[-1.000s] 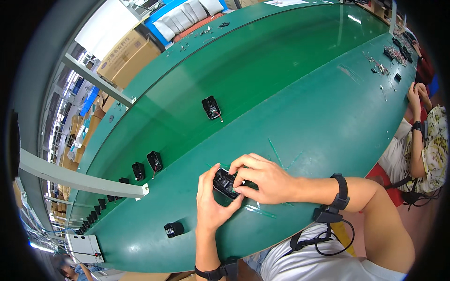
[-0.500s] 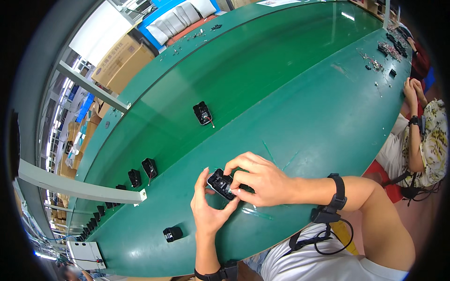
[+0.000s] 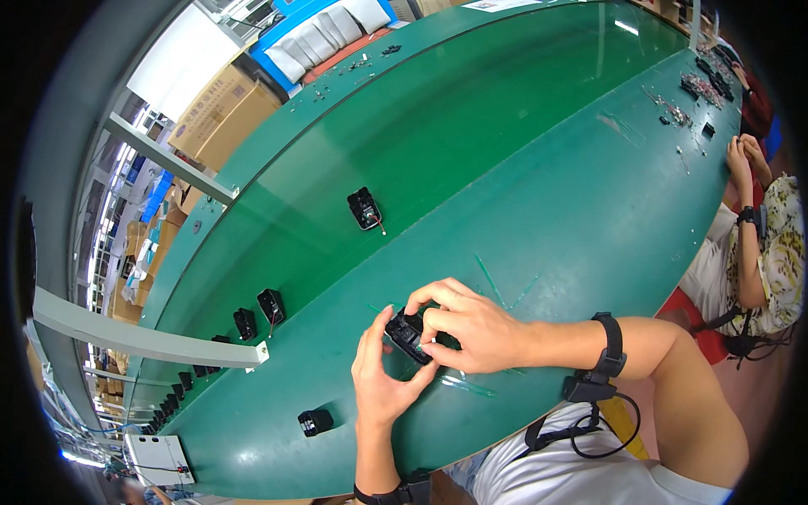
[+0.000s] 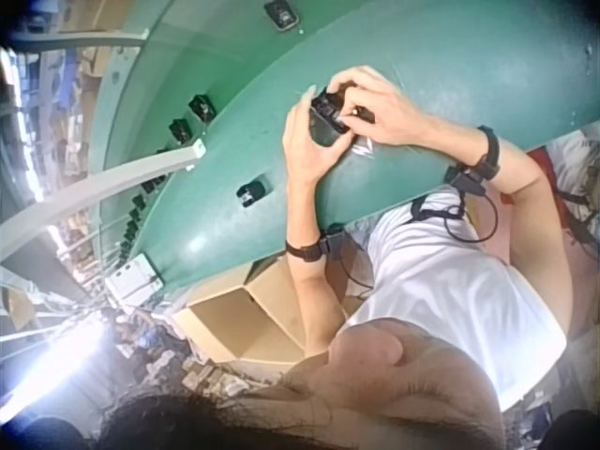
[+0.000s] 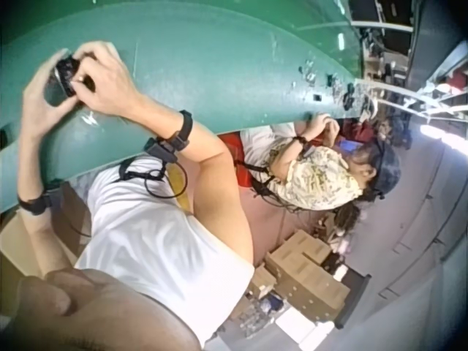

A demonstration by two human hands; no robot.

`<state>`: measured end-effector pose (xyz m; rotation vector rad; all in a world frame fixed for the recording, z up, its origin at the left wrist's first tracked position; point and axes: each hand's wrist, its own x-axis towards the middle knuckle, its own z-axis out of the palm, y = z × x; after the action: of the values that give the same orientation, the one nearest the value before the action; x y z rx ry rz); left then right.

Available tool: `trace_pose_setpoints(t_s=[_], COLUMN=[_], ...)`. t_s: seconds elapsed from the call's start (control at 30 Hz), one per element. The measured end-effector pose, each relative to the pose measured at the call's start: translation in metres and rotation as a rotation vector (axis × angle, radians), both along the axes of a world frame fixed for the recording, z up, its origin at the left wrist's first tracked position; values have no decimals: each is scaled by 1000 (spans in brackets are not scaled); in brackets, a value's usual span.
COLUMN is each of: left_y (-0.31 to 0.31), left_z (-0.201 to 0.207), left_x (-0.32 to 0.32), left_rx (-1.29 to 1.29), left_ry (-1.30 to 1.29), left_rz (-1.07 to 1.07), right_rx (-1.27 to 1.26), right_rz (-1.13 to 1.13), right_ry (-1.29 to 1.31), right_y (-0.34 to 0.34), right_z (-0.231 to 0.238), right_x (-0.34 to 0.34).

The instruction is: The person assembles small black electronic housings on a green workbench. They pick up housings, insert small components, and place the assembled units in a line. The person also reaches into a cardboard box to retrieve additional housings.

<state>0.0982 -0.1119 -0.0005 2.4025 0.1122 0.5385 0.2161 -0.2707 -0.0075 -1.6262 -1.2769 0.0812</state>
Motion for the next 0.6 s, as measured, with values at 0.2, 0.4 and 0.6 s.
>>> trace_pose_setpoints(t_s=[0.2,0.4,0.6], left_y=[-2,10,9], left_z=[3,-1,-5], left_x=[0,1,0], left_rx=[-60,-29,20], left_ry=[-27,-139,-135], left_rz=[2,-27,-30], right_rx=[32,24,-33], right_rz=[39,110,220], right_ry=[78,-229,-205], right_y=[1,2,-1], right_z=[-3,9,7], right_x=[-1,13,13])
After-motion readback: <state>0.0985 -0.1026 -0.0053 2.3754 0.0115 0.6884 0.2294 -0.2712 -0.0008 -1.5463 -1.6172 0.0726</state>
